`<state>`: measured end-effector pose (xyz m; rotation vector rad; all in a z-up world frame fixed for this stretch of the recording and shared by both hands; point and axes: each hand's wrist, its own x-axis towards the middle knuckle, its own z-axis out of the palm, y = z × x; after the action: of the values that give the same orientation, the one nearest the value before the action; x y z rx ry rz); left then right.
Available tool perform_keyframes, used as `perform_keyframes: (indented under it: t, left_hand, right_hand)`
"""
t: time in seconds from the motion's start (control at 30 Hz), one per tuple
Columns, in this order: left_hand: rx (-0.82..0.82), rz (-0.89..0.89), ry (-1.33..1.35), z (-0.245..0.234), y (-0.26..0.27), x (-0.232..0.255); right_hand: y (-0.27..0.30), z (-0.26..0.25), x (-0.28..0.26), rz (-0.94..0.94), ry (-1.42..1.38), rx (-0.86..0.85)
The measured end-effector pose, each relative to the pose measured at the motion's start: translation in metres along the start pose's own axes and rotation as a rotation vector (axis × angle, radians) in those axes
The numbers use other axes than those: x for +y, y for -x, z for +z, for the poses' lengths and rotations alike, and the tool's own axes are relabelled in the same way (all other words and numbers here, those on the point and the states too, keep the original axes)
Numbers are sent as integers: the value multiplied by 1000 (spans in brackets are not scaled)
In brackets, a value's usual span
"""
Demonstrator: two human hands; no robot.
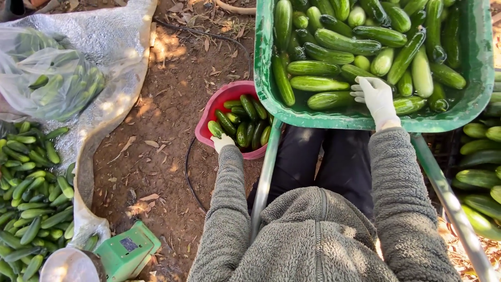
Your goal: Sorting cucumbers by hand from a large water-filled bin into a smaller bucket.
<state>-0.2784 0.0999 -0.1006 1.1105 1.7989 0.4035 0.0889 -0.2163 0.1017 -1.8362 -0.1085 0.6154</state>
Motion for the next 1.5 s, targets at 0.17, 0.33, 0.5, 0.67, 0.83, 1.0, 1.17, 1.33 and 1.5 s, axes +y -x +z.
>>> perform_keyframes:
  t: [0.17,0.33,0.5,0.67,0.83,1.0,1.17,1.33,1.5]
  left_hand:
    - [-6,-1,-326,12,26,37]
    - [-124,5,-594,45,-6,3]
    - [-125,668,-1833,78,-34,-20]
    - [-121,154,-782,-13,20,42]
    - [-68,211,-717,-16,6,38]
    - [-124,174,-601,-28,47,85]
    - [-92,160,-595,-27,48,87]
    - [-77,114,-692,-5,-13,45]
    - [-120,128,-788,-29,17,56]
  right_hand:
    - [-1,1,1,12,-7,9]
    - [-2,1,1,35,-26,19]
    - [-6,2,6,32,-17,0]
    - [-2,1,2,23,20,-13]
    - [2,2,-1,30,51,-15]
    - [-1,4,-3,42,65,10]
    - [9,7,-13,25,24,30]
    - [8,5,-13,82,6,20]
    - [3,6,-5,48,16,18]
